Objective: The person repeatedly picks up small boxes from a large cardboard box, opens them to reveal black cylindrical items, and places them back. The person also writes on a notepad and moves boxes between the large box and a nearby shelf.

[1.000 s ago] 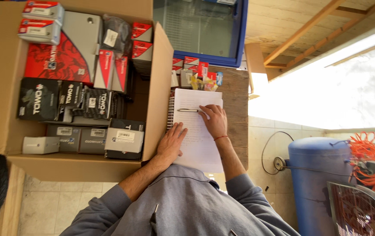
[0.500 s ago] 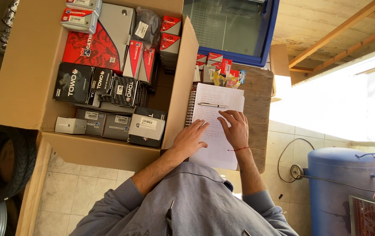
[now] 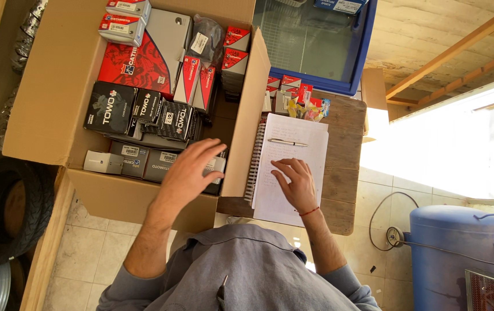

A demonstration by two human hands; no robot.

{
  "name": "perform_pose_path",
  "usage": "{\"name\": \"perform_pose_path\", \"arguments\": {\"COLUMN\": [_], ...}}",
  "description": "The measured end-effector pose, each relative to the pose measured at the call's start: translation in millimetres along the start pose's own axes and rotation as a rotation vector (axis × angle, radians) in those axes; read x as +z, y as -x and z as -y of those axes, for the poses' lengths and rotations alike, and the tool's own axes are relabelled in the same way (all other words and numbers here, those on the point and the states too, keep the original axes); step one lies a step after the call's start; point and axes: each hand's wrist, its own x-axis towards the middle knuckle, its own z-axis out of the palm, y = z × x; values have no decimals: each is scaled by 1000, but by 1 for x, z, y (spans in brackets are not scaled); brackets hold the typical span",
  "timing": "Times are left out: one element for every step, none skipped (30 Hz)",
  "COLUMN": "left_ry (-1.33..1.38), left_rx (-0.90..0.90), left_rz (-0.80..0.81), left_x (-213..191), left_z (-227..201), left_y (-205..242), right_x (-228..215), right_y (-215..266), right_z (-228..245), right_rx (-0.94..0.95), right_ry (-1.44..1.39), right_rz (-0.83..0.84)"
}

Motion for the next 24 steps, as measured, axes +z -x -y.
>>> {"name": "perform_pose_path", "arguments": {"left_ry": [-1, 38, 78, 77, 102, 128, 128, 99, 72, 73, 104, 136, 139, 117, 96, 99, 87, 76, 78, 55, 33, 36, 25, 16], "left_rx": [2, -96, -194, -192, -219, -246, -242, -218, -194, -189, -188, -187, -180, -164, -148, -140, -94, -47, -37, 10, 58, 69, 127, 185], "left_rz": [-1, 44, 88, 85, 124, 163, 162, 181, 201, 201, 184, 167, 171, 156, 137, 138, 111, 84, 87, 61, 37, 42, -10, -63], "left_x": [-4, -9, -14, -17, -20, -23, -19, -16, -11, -10, -9, -8, -6, -5, -4, -2, 1, 5, 7, 11, 15, 16, 18, 20], "left_z": [5, 10, 16, 20, 24, 29, 36, 44, 52, 55, 57, 60, 61, 62, 62, 66, 70, 73, 77, 80, 83, 84, 85, 85], "left_y": [2, 5, 8, 11, 14, 18, 20, 23, 26, 26, 26, 27, 29, 31, 32, 34, 35, 36, 37, 38, 38, 38, 38, 38], "right_x": [2, 5, 8, 10, 13, 16, 20, 24, 28, 31, 32, 34, 38, 42, 45, 46, 48, 49, 53, 57, 61, 63, 66, 67], "right_y": [0, 1, 1, 0, -2, -3, -4, -4, -4, -8, -11, -13, -14, -15, -18, -21, -25, -28, -29, -29, -29, -29, -28, -27], "right_z": [7, 14, 21, 27, 34, 40, 47, 53, 60, 68, 78, 87, 94, 102, 109, 116, 124, 131, 136, 140, 143, 145, 148, 149], "right_rx": [-1, 2, 4, 2, -15, -31, -31, -36, -39, -38, -35, -32, -27, -16, -8, -6, 16, 38, 44, 75, 108, 116, 140, 165], "right_ry": [2, -23, -48, -46, -64, -82, -78, -81, -84, -80, -88, -96, -90, -90, -90, -83, -82, -81, -72, -51, -28, -19, -6, 7], "right_rz": [-2, 9, 21, 19, 26, 34, 31, 33, 36, 34, 42, 50, 48, 48, 48, 45, 76, 106, 101, 126, 152, 147, 160, 173]}}
